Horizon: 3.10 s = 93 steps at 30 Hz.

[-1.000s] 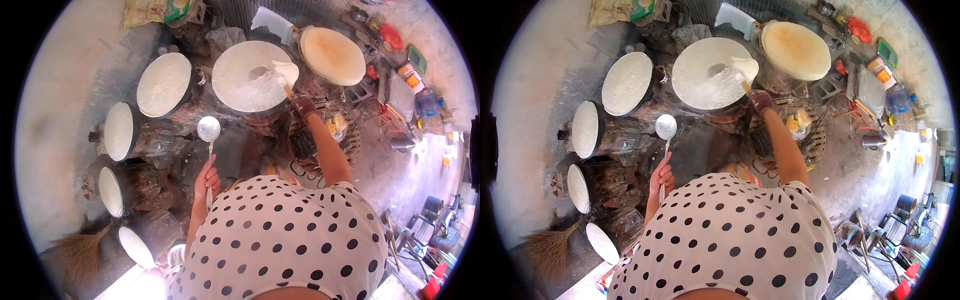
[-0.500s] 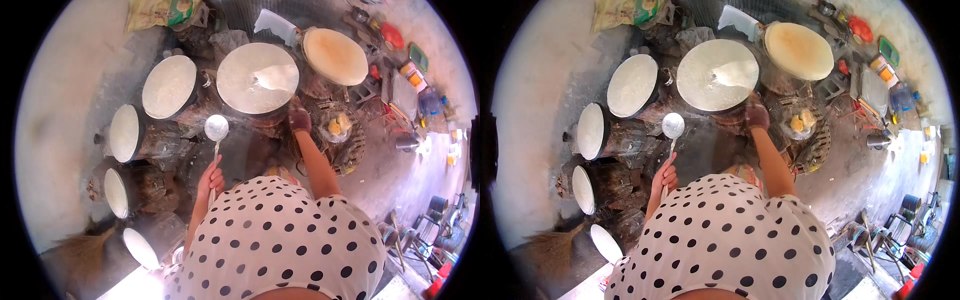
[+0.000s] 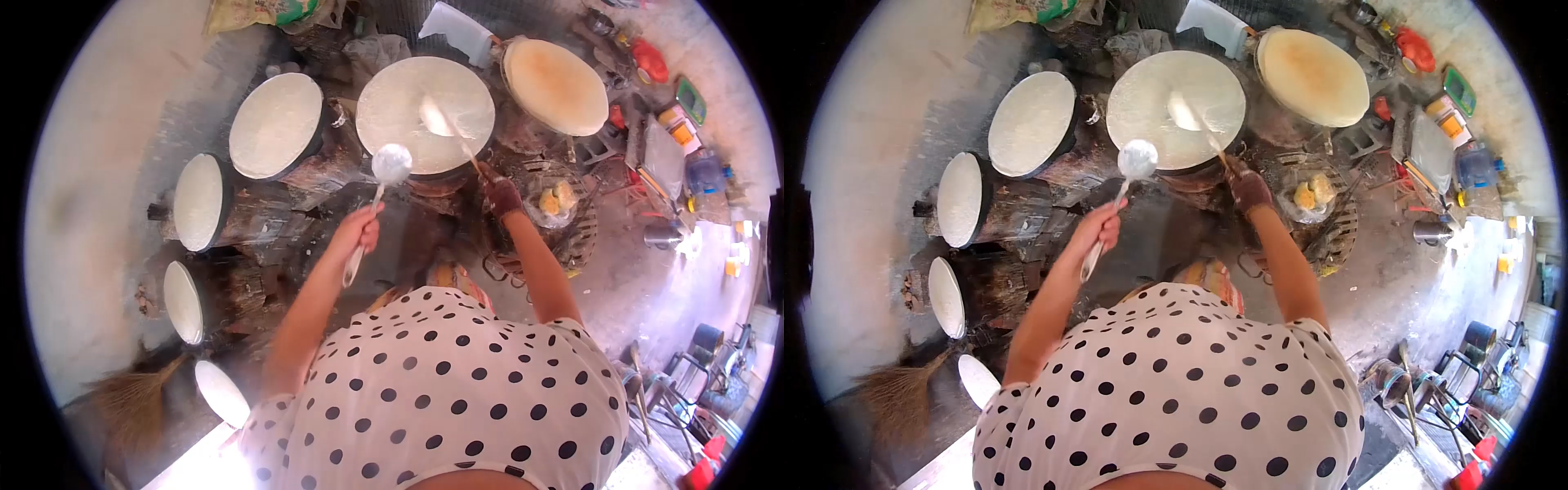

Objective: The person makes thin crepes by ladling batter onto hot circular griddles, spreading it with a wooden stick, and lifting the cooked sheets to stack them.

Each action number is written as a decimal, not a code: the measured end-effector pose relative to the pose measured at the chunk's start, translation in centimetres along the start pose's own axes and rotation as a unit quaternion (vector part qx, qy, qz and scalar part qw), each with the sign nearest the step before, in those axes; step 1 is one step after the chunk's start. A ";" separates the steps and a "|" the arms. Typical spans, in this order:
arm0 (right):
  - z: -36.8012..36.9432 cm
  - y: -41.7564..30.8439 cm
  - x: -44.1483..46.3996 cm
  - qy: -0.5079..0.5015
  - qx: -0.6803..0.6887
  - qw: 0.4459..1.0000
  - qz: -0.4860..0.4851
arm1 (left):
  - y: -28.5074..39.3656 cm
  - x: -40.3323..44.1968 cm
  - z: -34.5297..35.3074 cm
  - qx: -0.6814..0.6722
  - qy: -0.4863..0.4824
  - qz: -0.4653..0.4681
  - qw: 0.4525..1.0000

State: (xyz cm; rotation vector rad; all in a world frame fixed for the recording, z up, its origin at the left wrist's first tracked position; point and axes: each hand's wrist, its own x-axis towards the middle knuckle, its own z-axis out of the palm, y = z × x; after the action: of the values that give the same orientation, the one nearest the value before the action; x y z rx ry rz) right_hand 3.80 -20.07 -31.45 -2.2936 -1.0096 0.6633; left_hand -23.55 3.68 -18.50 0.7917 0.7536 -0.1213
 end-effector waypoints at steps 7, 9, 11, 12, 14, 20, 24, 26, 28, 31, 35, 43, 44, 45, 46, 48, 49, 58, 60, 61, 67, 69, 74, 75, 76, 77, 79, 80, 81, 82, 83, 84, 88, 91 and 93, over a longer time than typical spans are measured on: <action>-0.2 -4.1 -7.2 0.179 -0.152 0.967 0.098 | 2.3 9.2 3.1 0.092 0.077 0.100 0.988; 8.5 0.7 -3.8 0.213 -0.166 0.962 0.050 | 1.9 10.1 4.8 0.109 0.137 0.110 0.978; 12.9 -0.3 -2.1 0.230 -0.050 0.972 0.013 | 1.0 10.9 6.6 0.085 0.153 0.112 0.978; 13.9 -2.4 -1.5 0.232 0.023 0.972 0.000 | 0.7 11.2 7.1 0.066 0.163 0.112 0.978; 14.0 -3.7 -0.5 0.190 0.148 0.970 -0.042 | 0.7 11.2 6.4 -0.034 0.124 0.109 0.986; 4.0 -4.8 -0.7 0.197 0.487 0.850 0.046 | 2.5 -1.0 4.2 -0.256 -0.078 0.116 0.956; 6.2 -4.4 1.9 0.089 -0.266 0.955 -0.100 | 3.2 -2.5 1.9 -0.228 -0.045 0.112 0.966; 7.5 -2.3 1.5 0.125 -0.146 0.981 -0.038 | 2.5 -4.4 0.0 -0.244 -0.031 0.062 0.967; 8.8 -2.3 -1.0 0.197 -0.180 0.964 -0.014 | 0.8 -8.6 -2.6 -0.230 -0.023 0.068 0.970; 12.4 -3.7 -7.1 0.302 -0.279 0.911 -0.032 | -2.5 -17.1 -6.6 -0.200 -0.024 0.097 0.975; 14.1 -4.1 -5.6 0.238 -0.015 0.971 0.029 | -6.9 -26.6 -11.8 -0.244 0.030 0.157 0.956; 17.7 -25.7 6.9 0.061 -0.030 0.984 -0.162 | -16.2 -37.5 -21.5 -0.495 0.100 0.244 0.828; 19.9 -27.9 7.8 0.032 -0.026 0.988 -0.148 | -16.6 -38.5 -21.3 -0.350 0.231 0.276 0.865; 23.3 -31.1 8.5 0.005 -0.036 0.989 -0.144 | -17.1 -39.7 -21.6 -0.195 0.351 0.289 0.869; 26.7 -34.4 9.2 -0.018 -0.044 0.988 -0.146 | -16.6 -40.3 -22.3 -0.240 0.370 0.282 0.852; 34.3 -42.2 9.2 -0.066 -0.065 0.977 -0.192 | -17.7 -40.2 -26.5 -0.428 0.279 0.334 0.792; 38.1 -46.3 8.6 -0.087 -0.077 0.967 -0.226 | -18.0 -40.5 -28.7 -0.580 0.168 0.369 0.707; 63.4 -76.6 -2.7 -0.216 -0.103 0.800 -0.550 | -17.2 -47.7 -34.3 -0.505 0.473 0.348 0.632; 64.3 -82.3 -6.0 -0.246 -0.148 0.778 -0.559 | -17.1 -48.4 -37.1 -0.619 0.380 0.385 0.569; 65.4 -83.5 -6.7 -0.244 -0.151 0.768 -0.573 | -16.7 -48.7 -37.5 -0.624 0.381 0.382 0.565; 69.5 -85.0 -4.9 -0.237 -0.242 0.667 -0.664 | -15.1 -48.7 -38.2 -0.637 0.397 0.408 0.520; 69.5 -85.8 -3.5 -0.198 -0.199 0.670 -0.687 | -14.7 -48.7 -38.7 -0.647 0.396 0.408 0.508; 66.0 -91.0 -1.1 -0.130 -0.112 0.747 -0.643 | -15.5 -48.7 -40.4 -0.676 0.314 0.459 0.483; 65.1 -92.0 -0.5 -0.127 -0.112 0.746 -0.644 | -15.6 -48.9 -40.7 -0.674 0.312 0.462 0.484; 64.4 -93.0 0.4 -0.129 -0.090 0.772 -0.616 | -15.6 -49.1 -41.0 -0.685 0.283 0.479 0.470; 63.5 -93.9 1.2 -0.130 -0.067 0.797 -0.586 | -15.5 -49.2 -41.2 -0.695 0.254 0.494 0.456; 61.3 -95.4 2.5 -0.095 -0.014 0.805 -0.586 | -14.2 -50.2 -41.3 -0.692 0.277 0.499 0.442; 61.0 -95.4 3.9 -0.066 -0.022 0.817 -0.572 | -13.4 -50.7 -40.8 -0.672 0.284 0.523 0.441; 61.1 -95.4 5.8 -0.034 -0.028 0.829 -0.557 | -12.7 -51.1 -40.2 -0.651 0.290 0.546 0.441; 60.7 -95.5 8.0 -0.009 -0.011 0.831 -0.556 | -12.0 -51.6 -39.3 -0.646 0.288 0.545 0.451; 60.0 -95.2 10.1 0.018 0.004 0.832 -0.554 | -11.4 -52.0 -38.2 -0.555 0.393 0.515 0.522; 57.6 -95.7 10.9 -0.004 0.009 0.888 -0.460 | -11.0 -52.1 -37.7 -0.447 0.488 0.475 0.581; 47.5 -93.6 16.8 0.046 0.152 0.927 -0.339 | -9.8 -49.5 -38.9 -0.412 0.497 0.402 0.649; 40.8 -85.3 30.8 0.048 0.349 0.912 -0.212 | -9.7 -45.3 -40.6 -0.447 0.399 0.385 0.702; 29.5 -80.4 27.8 0.129 0.351 0.917 -0.140 | -9.8 -42.0 -40.1 -0.421 0.339 0.372 0.754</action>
State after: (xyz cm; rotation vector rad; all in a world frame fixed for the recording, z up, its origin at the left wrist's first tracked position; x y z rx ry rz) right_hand -38.57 55.58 -7.03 -1.5231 -0.7828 0.4796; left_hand -80.83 16.96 -15.40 0.1722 0.9870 1.2293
